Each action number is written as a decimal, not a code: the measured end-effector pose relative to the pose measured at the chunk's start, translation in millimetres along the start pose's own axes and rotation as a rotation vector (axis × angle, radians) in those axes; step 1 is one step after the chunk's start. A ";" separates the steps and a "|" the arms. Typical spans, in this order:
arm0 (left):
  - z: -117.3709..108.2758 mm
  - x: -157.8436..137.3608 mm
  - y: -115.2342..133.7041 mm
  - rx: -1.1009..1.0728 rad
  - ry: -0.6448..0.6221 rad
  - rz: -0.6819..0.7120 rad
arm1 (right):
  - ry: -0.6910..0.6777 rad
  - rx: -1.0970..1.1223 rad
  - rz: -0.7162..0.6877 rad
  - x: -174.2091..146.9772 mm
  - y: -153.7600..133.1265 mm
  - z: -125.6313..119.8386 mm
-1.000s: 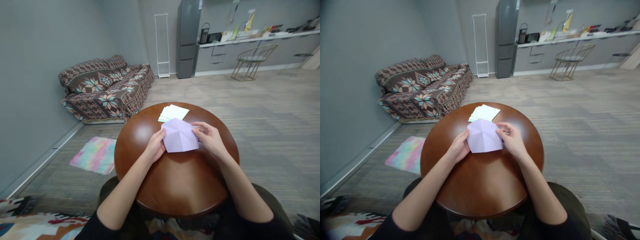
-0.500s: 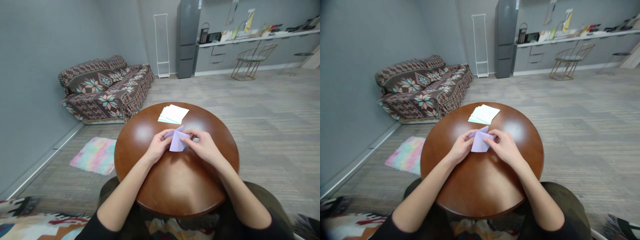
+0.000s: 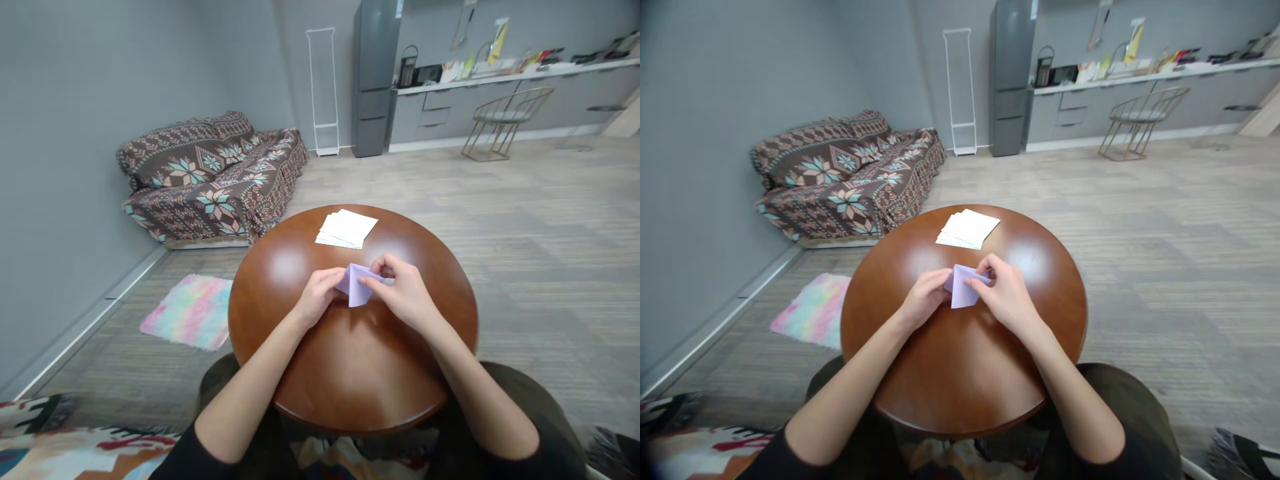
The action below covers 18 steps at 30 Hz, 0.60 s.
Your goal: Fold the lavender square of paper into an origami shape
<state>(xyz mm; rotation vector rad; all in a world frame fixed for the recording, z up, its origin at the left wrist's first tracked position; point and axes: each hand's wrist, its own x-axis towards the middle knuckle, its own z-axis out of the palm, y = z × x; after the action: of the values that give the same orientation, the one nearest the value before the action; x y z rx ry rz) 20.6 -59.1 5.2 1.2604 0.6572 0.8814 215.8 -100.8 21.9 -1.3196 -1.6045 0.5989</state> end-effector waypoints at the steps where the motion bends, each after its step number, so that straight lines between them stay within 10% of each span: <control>1: 0.9 -0.8 1.4 0.006 0.006 0.005 | -0.007 0.007 0.025 0.0 0.6 0.7; 10: 5.2 2.6 2.7 0.259 0.228 0.120 | -0.071 0.111 0.032 0.7 1.7 4.8; 18: -3.5 5.3 -6.1 -0.026 0.366 0.037 | -0.096 0.399 0.167 3.8 4.1 -3.7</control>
<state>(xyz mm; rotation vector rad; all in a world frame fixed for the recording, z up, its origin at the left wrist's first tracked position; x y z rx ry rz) 21.7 -53.2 -1.2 1.0990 0.9091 1.1614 221.1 -96.7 21.5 -1.1415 -1.3658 1.0399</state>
